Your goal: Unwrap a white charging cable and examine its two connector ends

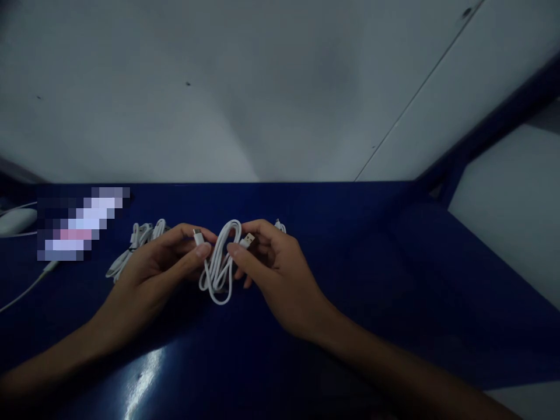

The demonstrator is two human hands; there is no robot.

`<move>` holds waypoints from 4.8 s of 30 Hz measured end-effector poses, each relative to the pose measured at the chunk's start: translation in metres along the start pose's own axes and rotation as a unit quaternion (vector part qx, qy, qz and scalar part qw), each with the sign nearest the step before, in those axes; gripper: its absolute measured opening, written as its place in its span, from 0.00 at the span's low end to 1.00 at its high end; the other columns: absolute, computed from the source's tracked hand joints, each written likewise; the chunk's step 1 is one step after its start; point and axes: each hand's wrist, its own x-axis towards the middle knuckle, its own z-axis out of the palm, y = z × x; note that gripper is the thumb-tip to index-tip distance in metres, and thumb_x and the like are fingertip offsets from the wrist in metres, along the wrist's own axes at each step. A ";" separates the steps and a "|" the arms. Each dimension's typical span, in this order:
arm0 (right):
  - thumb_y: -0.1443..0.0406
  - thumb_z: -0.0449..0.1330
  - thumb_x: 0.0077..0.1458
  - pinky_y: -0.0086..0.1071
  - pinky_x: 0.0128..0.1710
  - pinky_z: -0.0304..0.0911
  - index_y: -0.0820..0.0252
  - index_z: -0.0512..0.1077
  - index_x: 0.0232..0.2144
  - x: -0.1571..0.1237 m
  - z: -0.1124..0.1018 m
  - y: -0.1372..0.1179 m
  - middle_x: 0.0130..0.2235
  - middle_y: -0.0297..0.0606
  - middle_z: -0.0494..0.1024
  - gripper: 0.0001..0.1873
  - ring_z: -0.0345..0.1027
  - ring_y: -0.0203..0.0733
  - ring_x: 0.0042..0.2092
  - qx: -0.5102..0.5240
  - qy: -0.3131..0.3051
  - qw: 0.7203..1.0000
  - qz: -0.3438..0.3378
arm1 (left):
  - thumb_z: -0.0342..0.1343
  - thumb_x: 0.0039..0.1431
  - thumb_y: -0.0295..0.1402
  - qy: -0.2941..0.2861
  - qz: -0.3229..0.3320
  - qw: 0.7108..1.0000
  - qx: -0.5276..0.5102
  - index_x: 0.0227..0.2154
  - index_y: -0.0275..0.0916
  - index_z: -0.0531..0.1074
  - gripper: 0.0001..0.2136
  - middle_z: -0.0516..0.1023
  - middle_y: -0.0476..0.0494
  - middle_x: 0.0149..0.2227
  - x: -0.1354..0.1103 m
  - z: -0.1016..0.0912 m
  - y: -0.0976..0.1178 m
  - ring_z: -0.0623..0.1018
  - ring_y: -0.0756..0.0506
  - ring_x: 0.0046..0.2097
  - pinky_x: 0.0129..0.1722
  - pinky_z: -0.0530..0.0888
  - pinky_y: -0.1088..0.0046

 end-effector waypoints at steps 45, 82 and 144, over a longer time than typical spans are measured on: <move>0.57 0.65 0.75 0.27 0.36 0.80 0.49 0.86 0.51 0.001 -0.003 0.002 0.38 0.33 0.88 0.11 0.81 0.35 0.34 -0.116 0.113 0.985 -0.058 | 0.45 0.82 0.39 -0.097 -0.119 0.961 -0.228 0.50 0.34 0.83 0.21 0.83 0.28 0.57 0.004 -0.014 0.000 0.82 0.31 0.61 0.53 0.86 0.58; 0.62 0.72 0.68 0.36 0.47 0.83 0.56 0.82 0.48 -0.006 0.002 -0.007 0.49 0.40 0.89 0.08 0.87 0.43 0.44 -0.015 0.106 0.994 -0.004 | 0.68 0.72 0.29 -0.005 -0.115 0.980 -0.159 0.66 0.49 0.71 0.24 0.85 0.39 0.55 0.001 -0.003 -0.001 0.88 0.37 0.51 0.44 0.90 0.59; 0.53 0.53 0.81 0.34 0.32 0.62 0.53 0.75 0.35 -0.015 0.000 -0.014 0.32 0.28 0.75 0.22 0.66 0.37 0.32 -0.257 -0.016 0.965 0.044 | 0.63 0.77 0.39 0.035 -0.119 0.977 -0.172 0.61 0.48 0.83 0.15 0.87 0.43 0.58 -0.003 0.003 -0.007 0.86 0.42 0.56 0.57 0.81 0.70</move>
